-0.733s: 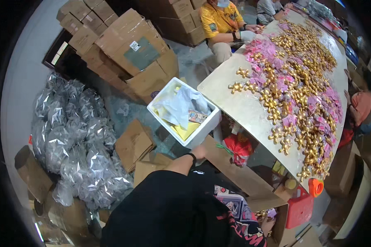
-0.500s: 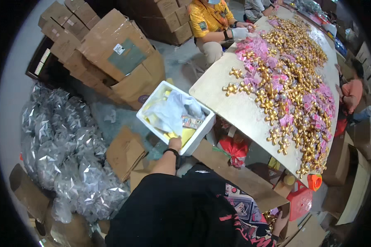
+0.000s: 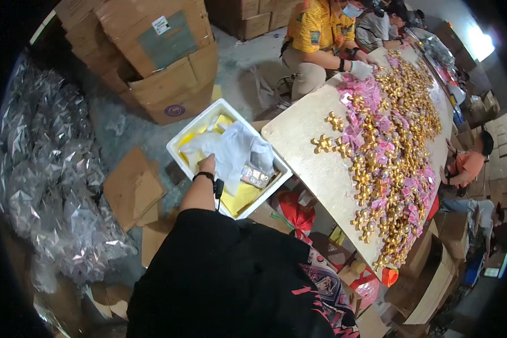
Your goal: Packing gold and pink ornaments into a cardboard box and sealing it with tape.
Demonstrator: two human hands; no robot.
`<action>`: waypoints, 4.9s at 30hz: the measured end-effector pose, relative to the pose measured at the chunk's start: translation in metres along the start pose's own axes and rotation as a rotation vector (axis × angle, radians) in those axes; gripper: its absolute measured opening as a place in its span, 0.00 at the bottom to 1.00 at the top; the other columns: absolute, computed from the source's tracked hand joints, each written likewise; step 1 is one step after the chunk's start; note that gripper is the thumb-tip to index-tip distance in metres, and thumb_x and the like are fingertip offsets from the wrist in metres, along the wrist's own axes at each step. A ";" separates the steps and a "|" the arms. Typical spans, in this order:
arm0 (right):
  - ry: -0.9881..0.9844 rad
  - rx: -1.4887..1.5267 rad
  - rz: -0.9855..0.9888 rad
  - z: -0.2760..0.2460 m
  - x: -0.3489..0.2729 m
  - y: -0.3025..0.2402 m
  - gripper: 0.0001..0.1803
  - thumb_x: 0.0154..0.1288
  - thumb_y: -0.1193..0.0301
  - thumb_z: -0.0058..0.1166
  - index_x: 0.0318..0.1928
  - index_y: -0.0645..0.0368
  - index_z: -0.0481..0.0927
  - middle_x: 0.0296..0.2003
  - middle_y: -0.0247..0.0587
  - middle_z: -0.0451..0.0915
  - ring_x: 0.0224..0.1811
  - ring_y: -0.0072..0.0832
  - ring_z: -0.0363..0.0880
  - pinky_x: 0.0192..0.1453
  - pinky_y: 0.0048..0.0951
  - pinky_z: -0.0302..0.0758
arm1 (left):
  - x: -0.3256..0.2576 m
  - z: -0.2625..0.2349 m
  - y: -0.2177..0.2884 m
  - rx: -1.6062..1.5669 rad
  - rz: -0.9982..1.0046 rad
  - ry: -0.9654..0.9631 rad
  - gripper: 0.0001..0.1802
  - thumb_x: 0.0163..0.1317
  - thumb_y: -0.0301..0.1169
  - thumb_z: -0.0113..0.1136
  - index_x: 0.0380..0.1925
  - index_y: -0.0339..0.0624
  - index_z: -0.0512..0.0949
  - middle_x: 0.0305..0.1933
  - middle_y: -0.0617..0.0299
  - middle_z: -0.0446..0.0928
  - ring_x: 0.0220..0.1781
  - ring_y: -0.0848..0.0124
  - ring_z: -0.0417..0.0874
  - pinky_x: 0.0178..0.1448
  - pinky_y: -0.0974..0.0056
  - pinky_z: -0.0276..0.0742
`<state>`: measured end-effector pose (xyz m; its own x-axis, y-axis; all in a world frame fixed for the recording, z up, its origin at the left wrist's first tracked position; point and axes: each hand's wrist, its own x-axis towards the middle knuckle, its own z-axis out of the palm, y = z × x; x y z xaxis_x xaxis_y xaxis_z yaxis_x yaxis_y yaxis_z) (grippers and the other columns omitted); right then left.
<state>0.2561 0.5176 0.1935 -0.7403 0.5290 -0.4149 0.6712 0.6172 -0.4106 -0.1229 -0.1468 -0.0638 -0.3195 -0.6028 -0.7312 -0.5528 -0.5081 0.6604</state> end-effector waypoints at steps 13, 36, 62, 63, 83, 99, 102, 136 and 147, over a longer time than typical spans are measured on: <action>-0.112 -0.159 -0.223 -0.029 -0.017 -0.164 0.28 0.61 0.62 0.63 0.56 0.66 0.73 0.47 0.60 0.80 0.49 0.49 0.81 0.52 0.40 0.77 | -0.239 0.024 0.065 0.236 0.866 -0.571 0.12 0.68 0.32 0.51 0.30 0.34 0.76 0.25 0.62 0.77 0.27 0.76 0.73 0.34 0.65 0.69; -0.057 0.840 -0.372 -0.019 -0.010 -0.289 0.15 0.71 0.66 0.52 0.45 0.66 0.82 0.36 0.32 0.83 0.37 0.16 0.77 0.42 0.23 0.75 | -0.473 0.108 0.052 0.950 0.471 -1.484 0.17 0.68 0.41 0.57 0.38 0.36 0.78 0.27 0.71 0.75 0.25 0.81 0.70 0.29 0.72 0.67; 0.448 0.823 -0.043 -0.024 -0.034 -0.253 0.43 0.65 0.58 0.60 0.70 0.65 0.54 0.62 0.51 0.69 0.63 0.36 0.70 0.66 0.37 0.64 | -0.512 0.121 0.032 0.495 0.605 -1.499 0.20 0.73 0.38 0.50 0.31 0.31 0.81 0.25 0.65 0.80 0.28 0.82 0.76 0.33 0.72 0.71; 0.452 0.826 -0.035 -0.034 -0.039 -0.259 0.43 0.65 0.58 0.60 0.70 0.65 0.54 0.62 0.51 0.69 0.63 0.36 0.70 0.66 0.37 0.64 | -0.514 0.121 0.033 0.555 0.776 -1.495 0.20 0.72 0.38 0.51 0.29 0.32 0.81 0.21 0.66 0.78 0.26 0.82 0.75 0.31 0.72 0.70; 0.703 1.174 0.024 -0.102 -0.148 -0.037 0.26 0.51 0.74 0.71 0.52 0.61 0.78 0.46 0.34 0.82 0.50 0.22 0.77 0.57 0.29 0.72 | -0.593 0.185 -0.104 1.099 -0.267 -1.847 0.26 0.64 0.41 0.59 0.57 0.35 0.70 0.54 0.54 0.77 0.53 0.66 0.80 0.54 0.60 0.79; 0.889 1.400 0.284 -0.107 -0.202 0.148 0.18 0.54 0.74 0.68 0.44 0.68 0.80 0.38 0.39 0.83 0.38 0.25 0.81 0.43 0.29 0.78 | -0.687 0.229 -0.268 0.688 0.788 -2.113 0.35 0.63 0.36 0.52 0.70 0.43 0.56 0.70 0.50 0.52 0.69 0.63 0.59 0.63 0.52 0.69; 0.883 1.473 0.259 -0.096 -0.198 0.177 0.16 0.56 0.76 0.66 0.44 0.69 0.79 0.38 0.39 0.83 0.37 0.25 0.81 0.42 0.29 0.78 | -0.709 0.218 -0.297 0.606 1.336 -2.259 0.34 0.61 0.34 0.62 0.66 0.40 0.62 0.69 0.50 0.58 0.67 0.65 0.63 0.62 0.55 0.69; 0.636 1.019 0.356 -0.065 -0.158 0.243 0.25 0.46 0.73 0.73 0.47 0.67 0.80 0.41 0.40 0.85 0.41 0.25 0.81 0.49 0.30 0.76 | -0.663 0.172 -0.403 1.631 -0.306 -1.597 0.17 0.71 0.37 0.48 0.50 0.37 0.75 0.45 0.56 0.81 0.45 0.64 0.84 0.50 0.60 0.80; 0.682 1.092 0.298 -0.101 -0.171 0.229 0.30 0.50 0.69 0.72 0.53 0.67 0.76 0.45 0.41 0.82 0.48 0.25 0.79 0.55 0.30 0.74 | -0.703 0.161 -0.416 1.441 -0.155 -1.781 0.20 0.61 0.29 0.66 0.51 0.31 0.75 0.49 0.55 0.80 0.48 0.64 0.82 0.52 0.59 0.79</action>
<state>0.5324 0.6274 0.2521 -0.2150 0.9453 -0.2452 0.2586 -0.1870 -0.9477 0.2075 0.5878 0.1484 0.0859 0.7558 -0.6492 -0.3720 0.6288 0.6828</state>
